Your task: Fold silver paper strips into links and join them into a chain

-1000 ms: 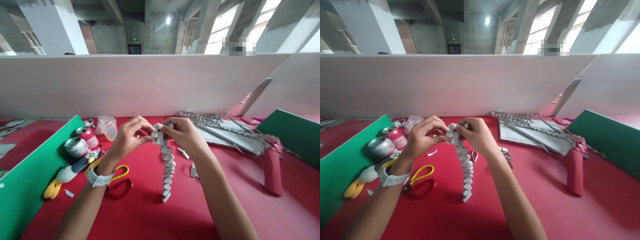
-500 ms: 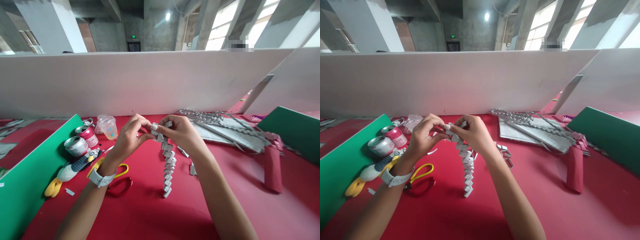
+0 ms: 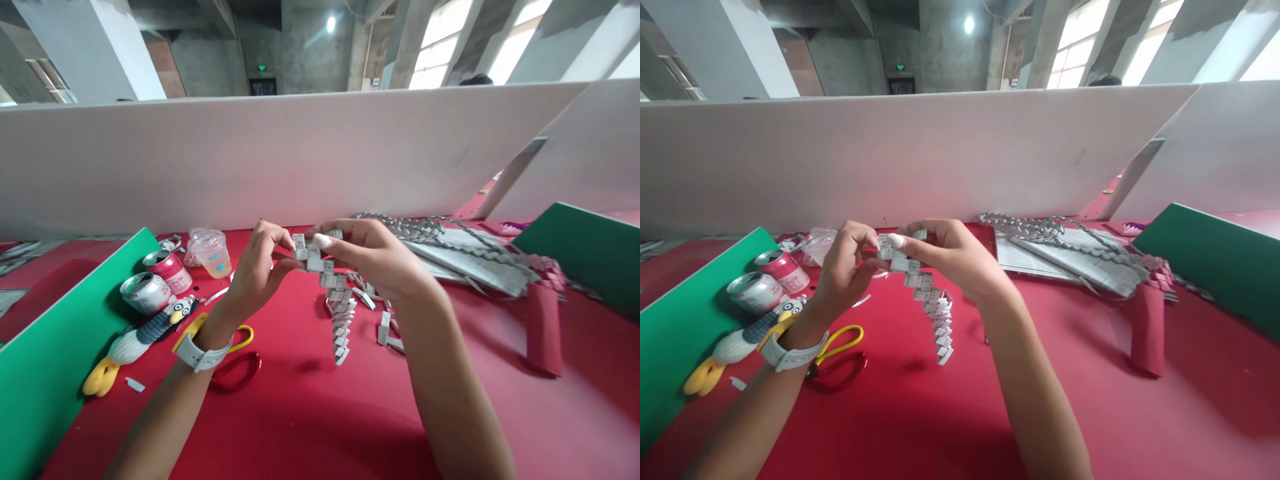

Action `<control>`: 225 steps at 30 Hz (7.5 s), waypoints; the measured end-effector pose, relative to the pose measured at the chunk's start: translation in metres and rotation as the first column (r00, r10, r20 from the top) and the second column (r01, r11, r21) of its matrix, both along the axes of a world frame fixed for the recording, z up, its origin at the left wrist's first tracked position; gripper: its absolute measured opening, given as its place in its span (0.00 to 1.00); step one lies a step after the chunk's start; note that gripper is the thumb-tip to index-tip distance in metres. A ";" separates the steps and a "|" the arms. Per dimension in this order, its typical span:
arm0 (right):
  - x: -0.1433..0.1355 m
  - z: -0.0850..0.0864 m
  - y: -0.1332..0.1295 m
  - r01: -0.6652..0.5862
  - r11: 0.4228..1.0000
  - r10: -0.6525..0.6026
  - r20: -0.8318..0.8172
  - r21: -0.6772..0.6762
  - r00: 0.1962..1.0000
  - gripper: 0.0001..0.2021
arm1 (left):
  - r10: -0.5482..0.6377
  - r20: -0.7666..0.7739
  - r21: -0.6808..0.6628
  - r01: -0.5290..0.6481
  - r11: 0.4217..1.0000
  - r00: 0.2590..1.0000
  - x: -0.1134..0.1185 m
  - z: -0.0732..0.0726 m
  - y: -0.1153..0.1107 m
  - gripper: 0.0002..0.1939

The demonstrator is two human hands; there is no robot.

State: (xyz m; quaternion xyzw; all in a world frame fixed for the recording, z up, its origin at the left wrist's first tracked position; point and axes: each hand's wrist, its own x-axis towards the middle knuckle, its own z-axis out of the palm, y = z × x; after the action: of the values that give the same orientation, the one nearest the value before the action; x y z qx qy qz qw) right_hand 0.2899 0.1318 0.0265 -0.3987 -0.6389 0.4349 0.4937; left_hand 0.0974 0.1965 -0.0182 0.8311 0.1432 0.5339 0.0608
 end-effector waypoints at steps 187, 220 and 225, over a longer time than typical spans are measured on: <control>-0.026 -0.001 -0.019 0.233 0.813 -0.307 0.054 0.533 0.950 0.06 | 0.047 0.217 -0.166 -0.010 0.986 0.975 -0.003 0.027 -0.049 0.14; -0.019 -0.010 0.002 0.187 0.885 -0.165 -0.088 0.427 0.982 0.07 | 0.166 0.263 -0.395 -0.051 0.917 0.951 -0.003 0.029 -0.049 0.17; -0.023 -0.011 0.000 0.191 0.841 -0.201 -0.035 0.506 0.979 0.04 | 0.056 0.211 -0.462 0.049 0.886 0.976 -0.009 0.033 -0.048 0.29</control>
State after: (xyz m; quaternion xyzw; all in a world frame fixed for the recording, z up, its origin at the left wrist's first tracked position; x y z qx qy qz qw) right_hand 0.2667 0.1317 0.0151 -0.3225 -0.6912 0.1950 0.6166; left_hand 0.0889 0.1480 0.0153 0.7283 0.2606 0.5724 0.2721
